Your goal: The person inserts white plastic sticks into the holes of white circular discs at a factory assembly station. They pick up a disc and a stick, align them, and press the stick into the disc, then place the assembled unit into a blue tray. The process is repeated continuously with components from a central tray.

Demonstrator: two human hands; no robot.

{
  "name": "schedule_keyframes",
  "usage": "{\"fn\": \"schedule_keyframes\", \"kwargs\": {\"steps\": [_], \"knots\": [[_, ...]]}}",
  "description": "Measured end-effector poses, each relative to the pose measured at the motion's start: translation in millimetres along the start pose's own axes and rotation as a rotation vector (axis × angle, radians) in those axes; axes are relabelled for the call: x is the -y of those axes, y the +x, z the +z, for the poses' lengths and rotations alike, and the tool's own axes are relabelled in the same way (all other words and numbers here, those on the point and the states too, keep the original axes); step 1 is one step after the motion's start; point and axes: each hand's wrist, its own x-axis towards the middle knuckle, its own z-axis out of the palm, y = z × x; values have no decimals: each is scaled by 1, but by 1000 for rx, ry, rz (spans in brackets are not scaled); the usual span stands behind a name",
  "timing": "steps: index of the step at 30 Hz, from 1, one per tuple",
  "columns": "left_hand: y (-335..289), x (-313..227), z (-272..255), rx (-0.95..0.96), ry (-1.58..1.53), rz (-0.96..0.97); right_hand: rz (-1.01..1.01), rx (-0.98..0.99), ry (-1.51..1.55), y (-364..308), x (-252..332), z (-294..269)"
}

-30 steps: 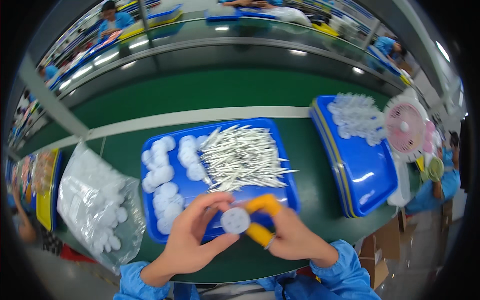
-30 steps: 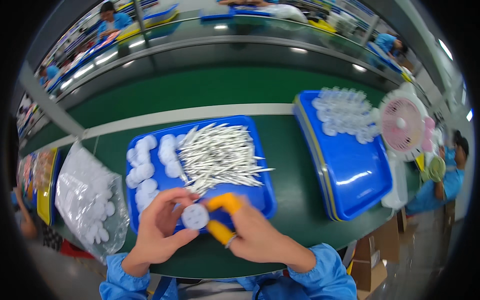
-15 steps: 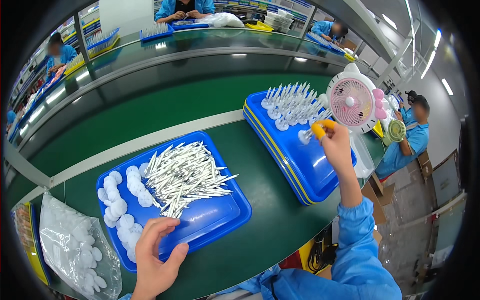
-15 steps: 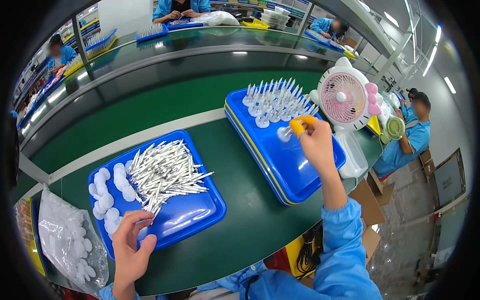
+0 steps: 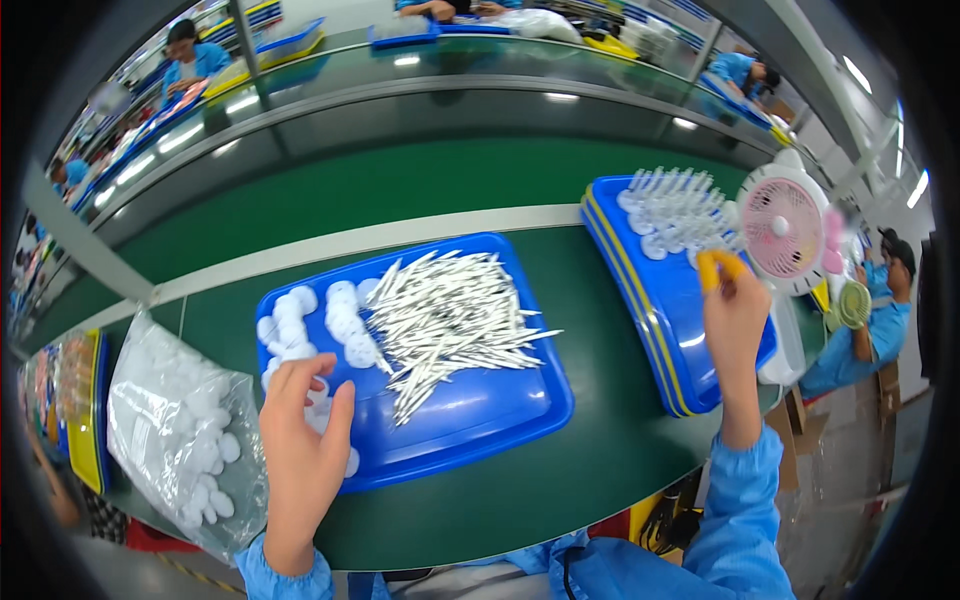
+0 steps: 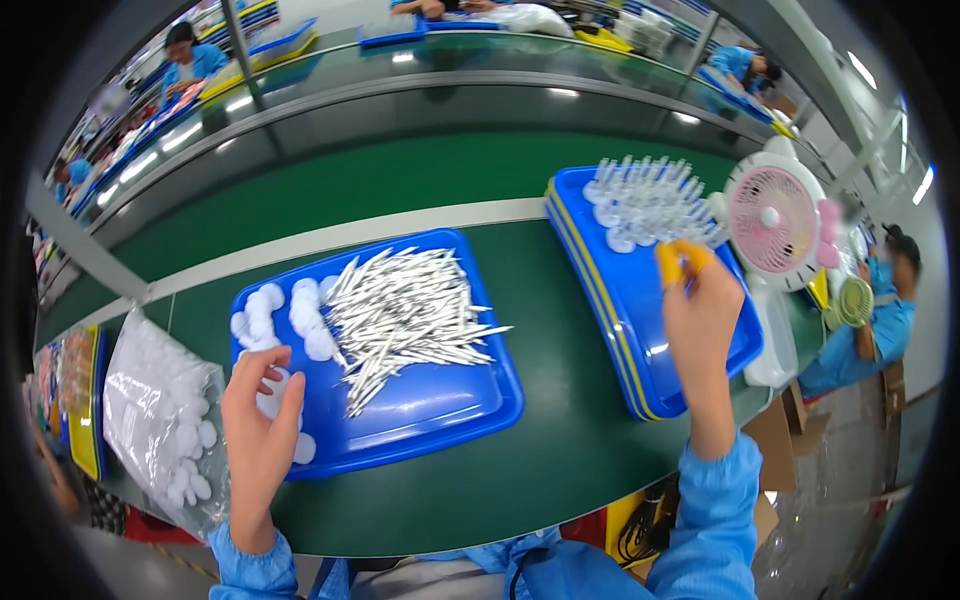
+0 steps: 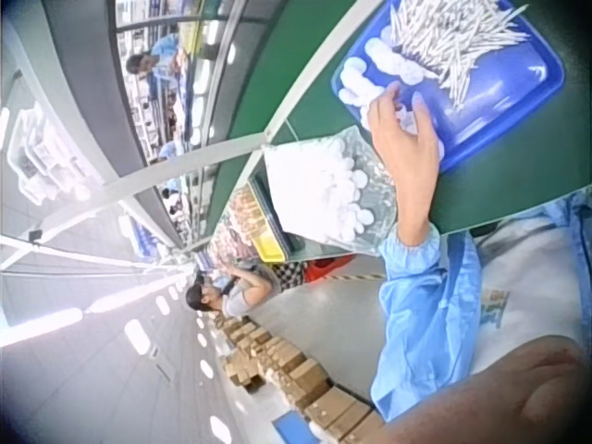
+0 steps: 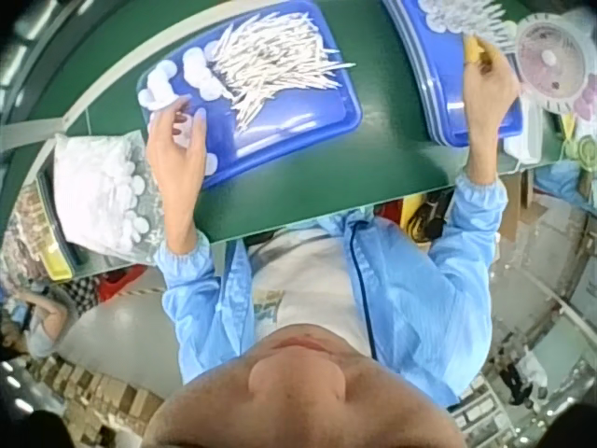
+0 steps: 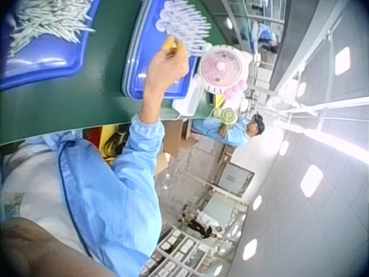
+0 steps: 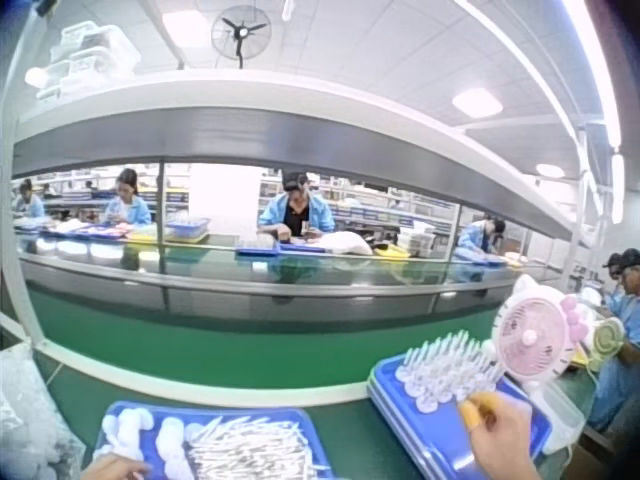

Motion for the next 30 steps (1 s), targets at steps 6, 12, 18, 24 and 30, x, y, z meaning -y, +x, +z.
{"fn": "schedule_keyframes", "kwargs": {"steps": [6, 12, 18, 24, 30], "knots": [[-2, 17, -7, 122, 251, 48, -540, 659, 417, -76, 120, 34], [5, 19, -4, 108, 236, 39, -732, 692, 463, -91, 177, 75], [25, 22, 18, 56, 307, 188, -715, 722, 485, -94, 184, 90], [33, 23, 16, 132, 208, 123, -681, 814, 495, -92, 176, 74], [19, -6, -15, 177, -55, -71, -375, 822, 692, -82, 173, 39]]}}
